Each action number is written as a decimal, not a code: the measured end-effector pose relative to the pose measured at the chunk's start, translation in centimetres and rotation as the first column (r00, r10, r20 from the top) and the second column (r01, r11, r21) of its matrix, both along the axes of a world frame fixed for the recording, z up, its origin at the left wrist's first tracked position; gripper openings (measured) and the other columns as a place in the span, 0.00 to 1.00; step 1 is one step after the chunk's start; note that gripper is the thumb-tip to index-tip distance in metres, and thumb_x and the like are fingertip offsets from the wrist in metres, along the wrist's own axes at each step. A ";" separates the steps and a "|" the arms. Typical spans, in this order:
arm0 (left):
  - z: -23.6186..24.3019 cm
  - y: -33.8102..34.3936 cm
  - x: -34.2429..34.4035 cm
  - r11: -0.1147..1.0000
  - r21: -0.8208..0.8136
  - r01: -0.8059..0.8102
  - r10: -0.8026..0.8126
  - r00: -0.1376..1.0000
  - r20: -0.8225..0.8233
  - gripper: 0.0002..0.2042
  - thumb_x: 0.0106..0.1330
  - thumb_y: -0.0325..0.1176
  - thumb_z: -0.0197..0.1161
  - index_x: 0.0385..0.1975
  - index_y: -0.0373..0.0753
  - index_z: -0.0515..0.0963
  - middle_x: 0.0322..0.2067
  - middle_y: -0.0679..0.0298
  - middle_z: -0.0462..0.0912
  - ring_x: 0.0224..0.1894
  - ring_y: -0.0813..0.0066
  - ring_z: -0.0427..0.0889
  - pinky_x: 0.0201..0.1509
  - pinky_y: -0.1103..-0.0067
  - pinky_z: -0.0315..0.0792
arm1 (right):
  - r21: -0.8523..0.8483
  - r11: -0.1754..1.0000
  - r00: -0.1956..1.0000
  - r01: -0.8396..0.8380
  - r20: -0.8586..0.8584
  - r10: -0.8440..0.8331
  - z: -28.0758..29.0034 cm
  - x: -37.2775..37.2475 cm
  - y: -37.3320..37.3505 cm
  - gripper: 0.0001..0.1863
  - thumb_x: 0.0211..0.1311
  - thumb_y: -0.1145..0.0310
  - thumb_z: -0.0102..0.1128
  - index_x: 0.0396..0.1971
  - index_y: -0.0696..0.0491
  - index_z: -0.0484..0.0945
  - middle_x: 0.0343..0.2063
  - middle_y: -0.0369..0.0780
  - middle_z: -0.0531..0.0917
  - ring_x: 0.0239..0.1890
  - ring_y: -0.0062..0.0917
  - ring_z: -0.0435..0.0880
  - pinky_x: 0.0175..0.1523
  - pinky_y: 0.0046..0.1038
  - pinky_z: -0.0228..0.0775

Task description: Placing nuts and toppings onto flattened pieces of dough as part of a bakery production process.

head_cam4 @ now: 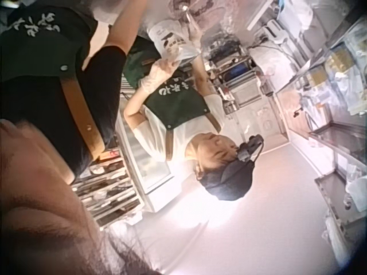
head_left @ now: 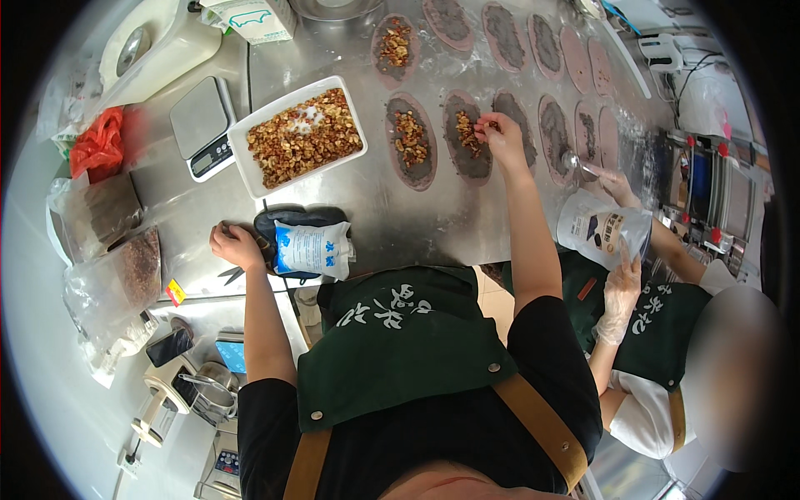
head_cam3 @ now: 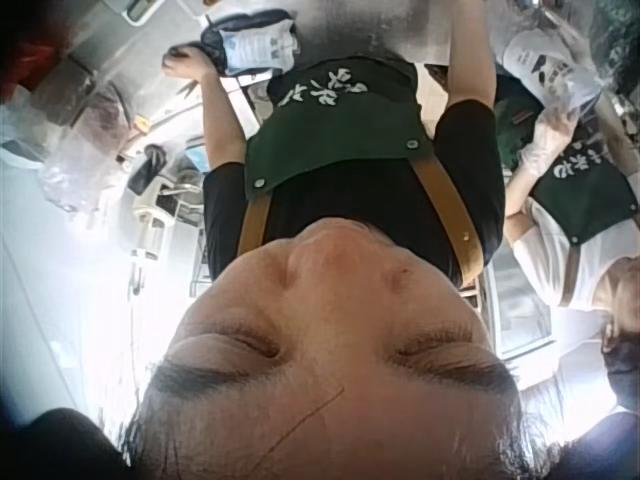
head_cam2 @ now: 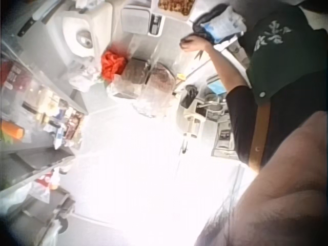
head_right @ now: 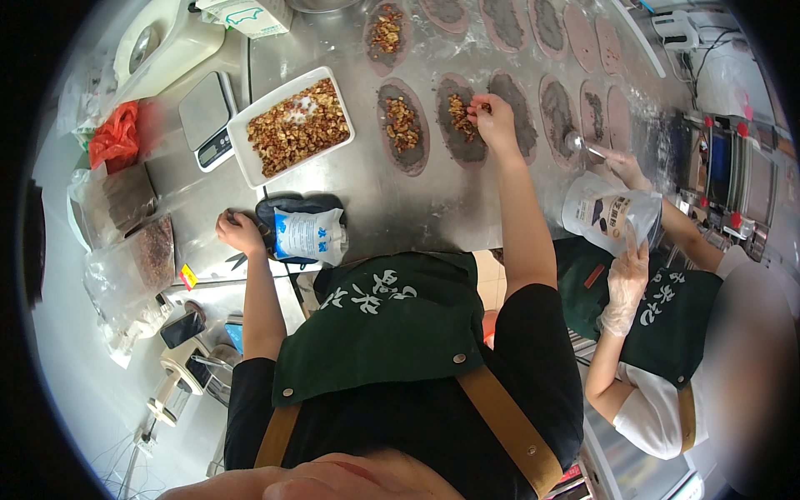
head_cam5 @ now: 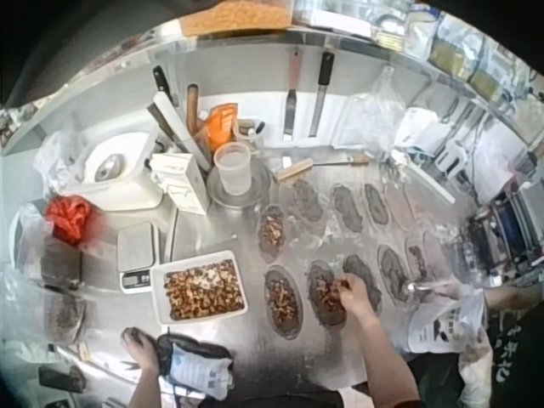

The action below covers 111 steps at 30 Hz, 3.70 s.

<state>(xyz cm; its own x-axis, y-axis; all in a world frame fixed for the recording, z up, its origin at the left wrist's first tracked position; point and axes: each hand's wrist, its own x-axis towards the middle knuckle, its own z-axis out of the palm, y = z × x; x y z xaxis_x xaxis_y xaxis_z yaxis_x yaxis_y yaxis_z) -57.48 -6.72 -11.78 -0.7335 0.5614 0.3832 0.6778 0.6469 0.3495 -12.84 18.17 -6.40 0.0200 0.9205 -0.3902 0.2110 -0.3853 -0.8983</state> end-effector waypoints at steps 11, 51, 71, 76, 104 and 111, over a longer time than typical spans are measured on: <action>0.3 0.1 0.1 1.000 0.004 0.012 -0.012 1.000 0.002 0.12 0.54 0.27 0.53 0.38 0.31 0.73 0.44 0.53 0.72 0.47 0.52 0.67 0.52 0.64 0.62 | 0.075 0.963 0.906 -0.258 0.365 0.214 -1.0 0.1 1.5 0.13 0.49 0.84 0.54 0.38 0.64 0.75 0.31 0.44 0.80 0.34 0.26 0.80 0.36 0.24 0.75; 0.0 -0.1 -0.1 1.000 0.009 0.013 -0.013 1.000 -0.007 0.12 0.54 0.27 0.53 0.37 0.31 0.73 0.43 0.52 0.73 0.46 0.53 0.68 0.52 0.64 0.61 | -0.167 0.981 0.839 0.098 -0.516 -0.171 1.5 1.7 -4.7 0.11 0.63 0.78 0.46 0.44 0.65 0.70 0.43 0.48 0.76 0.46 0.35 0.78 0.51 0.28 0.73; 0.0 0.1 -0.1 1.000 -0.012 -0.002 0.002 1.000 0.011 0.12 0.53 0.27 0.53 0.37 0.32 0.74 0.43 0.53 0.73 0.46 0.53 0.67 0.51 0.65 0.62 | -0.148 0.966 0.976 0.210 -0.032 -0.217 -1.6 1.9 -7.8 0.11 0.57 0.79 0.55 0.39 0.66 0.72 0.29 0.43 0.78 0.28 0.25 0.81 0.33 0.22 0.77; -0.1 0.0 -0.1 1.000 -0.002 0.004 -0.004 1.000 -0.017 0.12 0.53 0.28 0.53 0.38 0.32 0.74 0.41 0.52 0.73 0.44 0.53 0.68 0.50 0.65 0.62 | -0.109 0.968 0.972 0.226 -0.047 -0.232 -1.5 1.4 -7.5 0.10 0.57 0.83 0.50 0.40 0.66 0.71 0.31 0.44 0.78 0.31 0.26 0.81 0.36 0.23 0.77; 1.1 0.5 1.0 0.999 0.045 -0.024 0.020 0.996 0.091 0.11 0.54 0.25 0.53 0.38 0.31 0.72 0.45 0.50 0.70 0.48 0.50 0.65 0.53 0.63 0.61 | 0.099 0.154 0.168 -0.983 0.817 0.551 1.2 -24.9 0.8 0.07 0.44 0.81 0.55 0.26 0.57 0.78 0.34 0.45 0.77 0.41 0.38 0.77 0.46 0.35 0.70; 1.5 0.6 1.0 0.998 0.062 -0.034 0.028 0.995 0.095 0.11 0.54 0.25 0.53 0.38 0.31 0.71 0.46 0.49 0.69 0.48 0.49 0.65 0.54 0.62 0.60 | -0.137 0.029 -0.097 -0.990 0.823 0.559 1.2 -27.4 2.1 0.07 0.45 0.80 0.54 0.27 0.57 0.79 0.32 0.46 0.80 0.38 0.39 0.80 0.40 0.37 0.74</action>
<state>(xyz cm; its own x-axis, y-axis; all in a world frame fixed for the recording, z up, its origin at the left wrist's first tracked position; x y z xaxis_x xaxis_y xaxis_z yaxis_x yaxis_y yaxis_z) -56.52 -6.13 -10.25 -0.7845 0.5148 0.3456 0.6200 0.6413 0.4521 -40.24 20.27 -5.22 -0.8745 0.3608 -0.3243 0.4509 0.8511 -0.2689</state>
